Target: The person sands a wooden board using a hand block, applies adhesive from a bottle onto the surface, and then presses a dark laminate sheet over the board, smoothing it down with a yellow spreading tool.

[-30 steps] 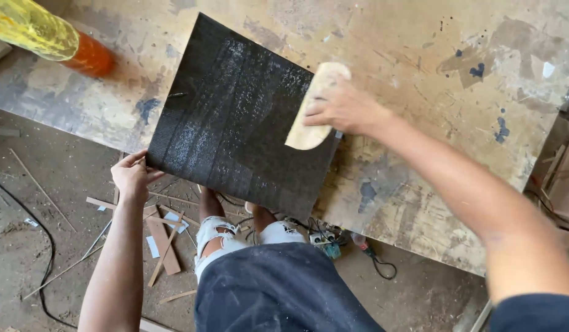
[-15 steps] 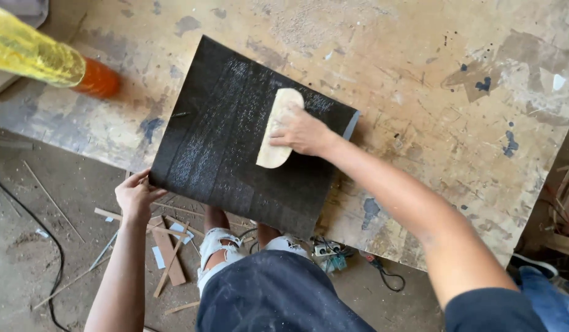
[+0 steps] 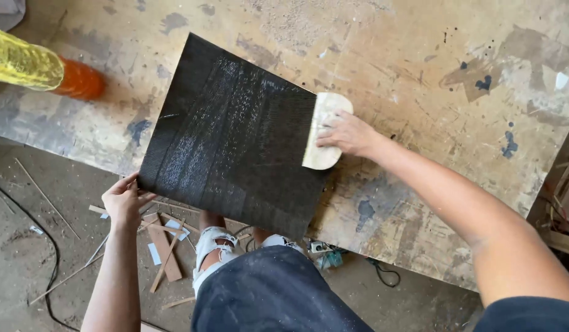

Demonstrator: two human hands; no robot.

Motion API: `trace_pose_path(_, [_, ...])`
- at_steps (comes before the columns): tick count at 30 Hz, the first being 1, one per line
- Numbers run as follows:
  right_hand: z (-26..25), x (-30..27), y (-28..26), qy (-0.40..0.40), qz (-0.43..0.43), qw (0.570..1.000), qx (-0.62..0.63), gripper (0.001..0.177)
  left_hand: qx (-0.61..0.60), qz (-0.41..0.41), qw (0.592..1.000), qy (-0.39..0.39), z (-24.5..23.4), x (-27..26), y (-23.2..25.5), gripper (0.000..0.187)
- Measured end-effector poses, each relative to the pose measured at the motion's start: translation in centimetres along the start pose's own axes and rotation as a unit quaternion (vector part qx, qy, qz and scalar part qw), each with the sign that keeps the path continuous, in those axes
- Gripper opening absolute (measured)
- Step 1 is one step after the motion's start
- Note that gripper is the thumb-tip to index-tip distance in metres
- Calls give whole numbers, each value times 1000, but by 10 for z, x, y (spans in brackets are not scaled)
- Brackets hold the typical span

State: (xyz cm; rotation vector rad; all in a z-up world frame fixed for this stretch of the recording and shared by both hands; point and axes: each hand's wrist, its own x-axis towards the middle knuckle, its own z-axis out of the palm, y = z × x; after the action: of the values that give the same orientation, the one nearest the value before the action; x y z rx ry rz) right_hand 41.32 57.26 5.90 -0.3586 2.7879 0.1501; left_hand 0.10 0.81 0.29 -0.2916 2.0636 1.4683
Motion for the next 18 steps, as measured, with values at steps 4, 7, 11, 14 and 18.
trace_pose_path(4, [-12,-44,15,-71,38,996,48,71,-7,5,1000,0,3,-2,1,24])
trace_pose_path(7, [-11,-59,23,-89,45,994,49,69,-5,5,1000,2,7,-9,9,25])
trace_pose_path(11, [-11,-69,25,-98,52,994,14,67,-8,5,1000,3,3,0,1,27])
trace_pose_path(14, [-13,-95,25,-138,77,987,-24,54,-12,-2,1000,-3,6,2,2,26])
trace_pose_path(18, [-54,-142,48,-167,115,979,-38,55,-16,-15,1000,2,11,-13,19,23])
